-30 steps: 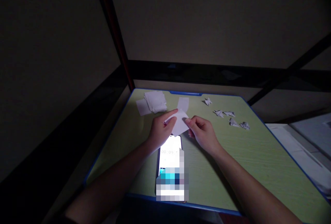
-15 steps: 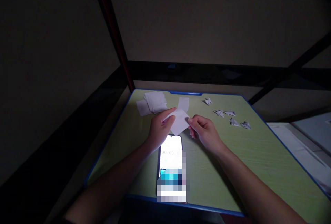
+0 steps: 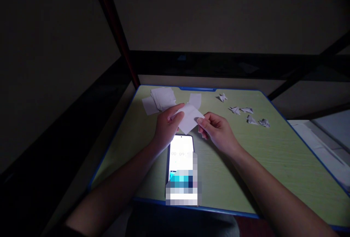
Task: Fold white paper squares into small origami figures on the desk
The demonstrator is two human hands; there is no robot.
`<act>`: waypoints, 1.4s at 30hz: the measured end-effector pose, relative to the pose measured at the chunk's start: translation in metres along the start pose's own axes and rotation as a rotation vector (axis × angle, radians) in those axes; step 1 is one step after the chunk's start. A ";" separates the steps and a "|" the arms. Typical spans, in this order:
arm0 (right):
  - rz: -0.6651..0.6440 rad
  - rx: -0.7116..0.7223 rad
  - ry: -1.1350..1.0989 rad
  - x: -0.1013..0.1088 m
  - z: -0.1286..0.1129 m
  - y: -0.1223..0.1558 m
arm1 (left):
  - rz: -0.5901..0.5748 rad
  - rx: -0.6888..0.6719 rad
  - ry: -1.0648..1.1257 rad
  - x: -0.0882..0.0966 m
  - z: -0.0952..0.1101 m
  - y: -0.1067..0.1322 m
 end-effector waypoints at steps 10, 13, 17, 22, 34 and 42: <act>-0.056 0.001 0.060 -0.003 -0.004 0.004 | -0.004 -0.030 -0.009 -0.002 0.002 0.001; -0.059 0.027 0.057 -0.003 -0.004 0.005 | 0.003 -0.031 -0.009 -0.002 0.001 0.001; -0.032 0.027 0.035 -0.003 -0.004 0.004 | 0.013 -0.048 -0.026 -0.002 0.000 0.000; -0.007 0.047 0.046 -0.003 -0.006 0.003 | -0.009 -0.056 -0.035 -0.003 0.001 0.000; 0.005 0.053 0.044 -0.002 -0.003 0.001 | -0.024 -0.040 0.001 -0.002 0.001 0.000; 0.025 0.029 0.060 0.000 -0.001 0.001 | -0.018 -0.031 -0.007 -0.003 0.000 0.000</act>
Point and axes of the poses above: each hand's wrist, its own y-axis away from the middle knuckle, its own x-axis out of the back of the hand, z = x × y, the point moved 3 cm from there along -y, towards the middle knuckle
